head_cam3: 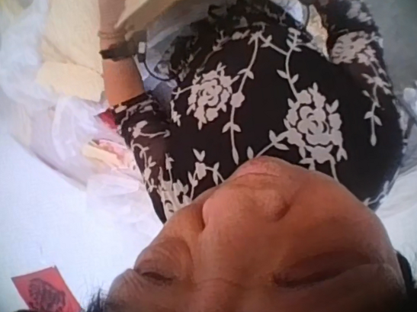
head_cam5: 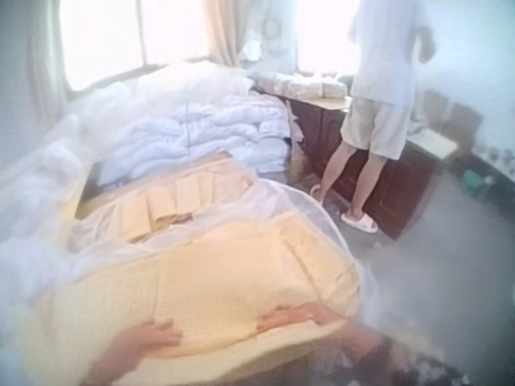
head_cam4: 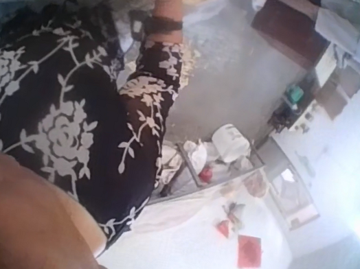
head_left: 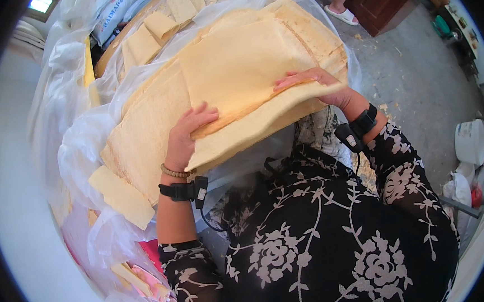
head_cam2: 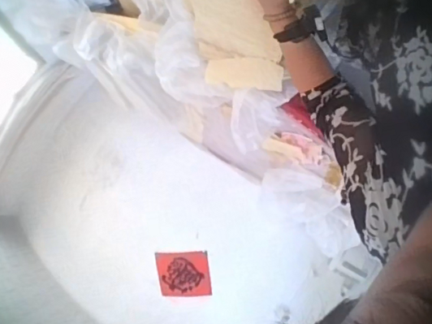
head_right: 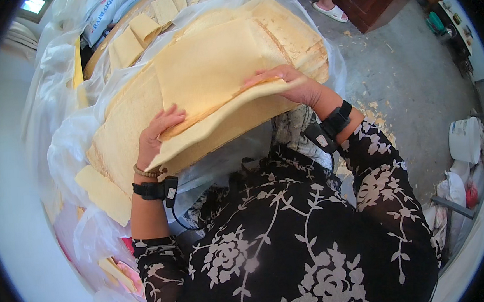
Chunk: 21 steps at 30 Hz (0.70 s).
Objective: The person repeatedly picks up thin, flexible sheets from a stack, folds them in half, and places them back on the stack. The process is repeated continuously with each sheet handled individually.
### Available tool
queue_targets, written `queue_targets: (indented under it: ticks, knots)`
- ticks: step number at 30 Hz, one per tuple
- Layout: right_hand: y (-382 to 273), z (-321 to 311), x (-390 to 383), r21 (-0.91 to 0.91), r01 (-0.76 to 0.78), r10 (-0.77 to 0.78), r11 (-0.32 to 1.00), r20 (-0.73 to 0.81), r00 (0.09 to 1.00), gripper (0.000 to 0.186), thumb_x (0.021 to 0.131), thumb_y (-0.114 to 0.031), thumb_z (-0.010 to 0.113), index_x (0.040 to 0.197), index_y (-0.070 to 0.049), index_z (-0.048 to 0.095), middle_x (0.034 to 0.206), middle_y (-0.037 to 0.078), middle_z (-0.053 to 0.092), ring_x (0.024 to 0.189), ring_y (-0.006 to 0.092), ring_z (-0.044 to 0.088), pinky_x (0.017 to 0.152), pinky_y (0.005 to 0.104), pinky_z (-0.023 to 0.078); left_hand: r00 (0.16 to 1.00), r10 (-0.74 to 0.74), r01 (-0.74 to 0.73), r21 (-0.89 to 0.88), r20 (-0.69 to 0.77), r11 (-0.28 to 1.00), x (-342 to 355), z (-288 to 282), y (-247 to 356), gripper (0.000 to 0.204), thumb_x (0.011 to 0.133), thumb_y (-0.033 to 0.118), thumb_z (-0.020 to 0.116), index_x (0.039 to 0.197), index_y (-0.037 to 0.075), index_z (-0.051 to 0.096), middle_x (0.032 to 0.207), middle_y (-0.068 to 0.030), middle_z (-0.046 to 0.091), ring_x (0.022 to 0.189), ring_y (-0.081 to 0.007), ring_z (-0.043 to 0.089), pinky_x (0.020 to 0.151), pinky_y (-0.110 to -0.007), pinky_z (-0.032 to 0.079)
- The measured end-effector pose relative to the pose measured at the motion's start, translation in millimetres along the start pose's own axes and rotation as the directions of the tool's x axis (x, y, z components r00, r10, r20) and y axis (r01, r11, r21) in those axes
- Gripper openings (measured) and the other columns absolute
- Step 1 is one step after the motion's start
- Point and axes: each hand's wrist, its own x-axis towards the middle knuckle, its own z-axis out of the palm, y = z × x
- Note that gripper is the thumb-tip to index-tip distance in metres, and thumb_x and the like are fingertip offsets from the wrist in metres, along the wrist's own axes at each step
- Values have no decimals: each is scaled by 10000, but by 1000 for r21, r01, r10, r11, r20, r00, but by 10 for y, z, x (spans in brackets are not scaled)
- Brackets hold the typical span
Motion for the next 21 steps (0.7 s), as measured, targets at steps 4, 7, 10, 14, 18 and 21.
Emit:
queue_targets:
  ticks: [4, 7, 10, 14, 18, 21]
  knots:
    - [-117, 148, 104, 225, -247, 311, 943, -319, 895, 446, 987, -313, 737, 1290, 9, 685, 1102, 63, 761, 1062, 154, 667, 978, 306, 513, 903, -402, 363, -229, -151, 903, 230, 134, -135, 315, 943, 191, 756, 1185, -10, 731, 1055, -69, 773, 962, -145, 699, 849, -289, 547]
    - [-247, 204, 262, 26, -497, 465, 867, -398, 791, 532, 952, -293, 758, 1381, -9, 618, 1175, 116, 728, 1113, 223, 659, 993, 337, 505, 829, -509, 463, -227, -232, 857, 411, 199, -217, 340, 914, 228, 781, 1108, -43, 713, 979, -97, 762, 870, -150, 688, 777, -307, 545]
    - [-340, 285, 304, -439, -620, 275, 650, -624, 731, 603, 922, -277, 761, 1456, -70, 573, 1410, 184, 623, 1315, 305, 577, 1095, 400, 443, 801, -514, 493, -150, -305, 857, 498, 251, -247, 369, 860, 254, 804, 1009, -68, 703, 888, -147, 757, 793, -205, 699, 733, -346, 547]
    - [-324, 461, 293, -917, -128, -315, 379, -258, 913, 601, 907, -362, 739, 1463, -191, 591, 1561, 137, 501, 1430, 334, 471, 1184, 468, 346, 793, -457, 468, -76, -404, 880, 446, 356, -121, 359, 844, 228, 787, 1019, -71, 696, 919, -206, 752, 832, -315, 721, 776, -402, 557]
    - [-206, 565, 236, -904, 60, -154, 424, -7, 988, 588, 902, -367, 717, 1466, -263, 588, 1604, 80, 467, 1486, 333, 408, 1241, 501, 283, 753, -466, 619, 261, -464, 741, 380, 487, 119, 451, 820, 244, 817, 1144, -38, 682, 1152, -230, 723, 1047, -351, 690, 904, -457, 539]
    - [-116, 535, 217, -893, 105, -249, 437, -8, 968, 611, 881, -362, 733, 1462, -239, 589, 1586, 83, 483, 1472, 330, 421, 1218, 514, 316, 776, 243, 388, 744, -582, 544, 385, 561, 235, 573, 804, 271, 838, 1274, 8, 644, 1366, -209, 629, 1257, -375, 586, 1008, -492, 493]
